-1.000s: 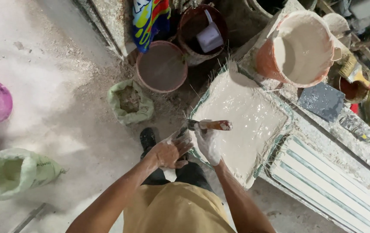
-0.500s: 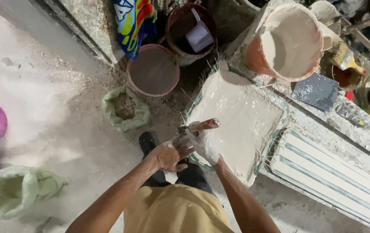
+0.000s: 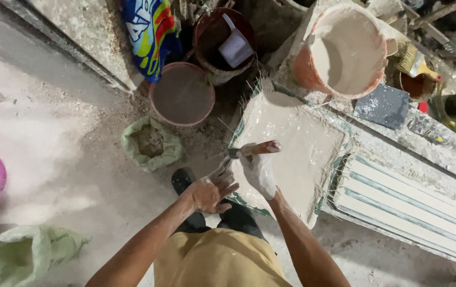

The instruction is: Apply plaster mix and fiberglass mesh layers into a mold to create a plaster tile.

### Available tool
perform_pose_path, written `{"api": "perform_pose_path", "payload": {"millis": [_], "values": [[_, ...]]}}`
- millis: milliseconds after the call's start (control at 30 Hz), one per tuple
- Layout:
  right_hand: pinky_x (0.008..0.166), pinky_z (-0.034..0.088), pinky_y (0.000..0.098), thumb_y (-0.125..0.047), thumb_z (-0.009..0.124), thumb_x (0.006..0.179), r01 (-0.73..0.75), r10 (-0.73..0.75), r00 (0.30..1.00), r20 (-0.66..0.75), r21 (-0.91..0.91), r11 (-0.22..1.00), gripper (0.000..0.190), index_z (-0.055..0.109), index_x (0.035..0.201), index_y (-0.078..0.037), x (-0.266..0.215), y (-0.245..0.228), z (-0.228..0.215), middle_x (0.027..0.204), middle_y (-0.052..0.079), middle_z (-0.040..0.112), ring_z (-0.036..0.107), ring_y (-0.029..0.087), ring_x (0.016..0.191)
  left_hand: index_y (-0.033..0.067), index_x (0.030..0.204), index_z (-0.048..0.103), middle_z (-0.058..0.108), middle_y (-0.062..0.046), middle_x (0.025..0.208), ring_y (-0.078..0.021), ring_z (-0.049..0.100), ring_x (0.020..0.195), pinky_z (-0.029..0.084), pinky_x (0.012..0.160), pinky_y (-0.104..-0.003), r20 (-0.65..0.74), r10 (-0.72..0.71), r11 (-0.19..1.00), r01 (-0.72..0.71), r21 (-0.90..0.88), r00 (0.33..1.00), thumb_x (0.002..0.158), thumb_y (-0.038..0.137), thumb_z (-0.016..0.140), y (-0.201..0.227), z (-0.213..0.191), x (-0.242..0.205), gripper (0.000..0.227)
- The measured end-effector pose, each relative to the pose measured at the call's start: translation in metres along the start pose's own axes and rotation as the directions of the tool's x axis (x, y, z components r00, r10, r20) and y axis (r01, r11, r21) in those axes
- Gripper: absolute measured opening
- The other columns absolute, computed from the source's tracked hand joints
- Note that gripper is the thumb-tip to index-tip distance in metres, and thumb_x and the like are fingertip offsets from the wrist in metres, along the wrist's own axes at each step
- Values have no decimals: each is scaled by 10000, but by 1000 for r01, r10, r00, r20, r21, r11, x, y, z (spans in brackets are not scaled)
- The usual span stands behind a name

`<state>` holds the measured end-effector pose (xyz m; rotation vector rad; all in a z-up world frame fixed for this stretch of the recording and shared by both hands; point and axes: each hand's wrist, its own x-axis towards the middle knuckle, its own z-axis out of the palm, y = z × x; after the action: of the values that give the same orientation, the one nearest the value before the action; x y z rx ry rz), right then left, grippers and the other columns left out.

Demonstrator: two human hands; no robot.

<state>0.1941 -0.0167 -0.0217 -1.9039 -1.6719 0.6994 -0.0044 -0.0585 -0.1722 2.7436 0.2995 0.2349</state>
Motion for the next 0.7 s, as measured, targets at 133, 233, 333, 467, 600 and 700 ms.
{"api": "perform_pose_path", "payload": {"millis": [133,233,333,467,600,700], "values": [[612,583,330,-212,751,889,25,-16,994,104,-81,996,29,760,884,-184,1,43,18,738,36,757,758,251,695,87,1620,237,446,-219,1530,-415,386,1449,146,1269,-649,29,42,999,-42,6,999,955,689,348,-17,-18,10,904],[618,546,443,-119,712,935,-41,37,989,-144,-23,999,89,740,881,-55,23,4,-17,716,195,703,726,389,704,163,1645,208,551,-141,1461,-355,503,1381,157,1263,-622,90,-14,1000,12,24,996,927,708,332,-23,-26,15,911],[591,571,315,-239,786,895,-19,22,998,51,-64,998,93,768,835,-169,11,40,2,667,23,725,727,249,631,185,1650,236,501,-138,1555,-352,404,1479,162,1275,-598,145,39,999,-38,-7,989,913,685,356,-42,73,4,899],[641,558,473,-149,782,837,6,-8,998,58,33,999,60,757,870,-106,40,23,-6,726,127,732,735,395,769,189,1674,194,504,-142,1544,-364,426,1455,156,1268,-610,85,47,996,-40,-85,995,966,639,310,-60,34,20,846],[669,548,498,-83,719,900,48,-49,997,-55,-13,999,59,715,887,-25,57,1,-27,747,223,702,706,461,756,134,1583,423,640,-155,1388,-352,579,1322,282,1221,-598,-208,151,987,-159,-24,966,961,664,404,-73,-30,41,816],[666,548,504,-125,725,894,121,-122,990,65,30,992,109,718,853,-25,55,18,-25,738,211,714,703,465,756,227,1630,290,658,-106,1289,-336,624,1190,429,1037,-586,72,62,997,-59,-40,995,952,713,333,-72,-31,51,835]]}}
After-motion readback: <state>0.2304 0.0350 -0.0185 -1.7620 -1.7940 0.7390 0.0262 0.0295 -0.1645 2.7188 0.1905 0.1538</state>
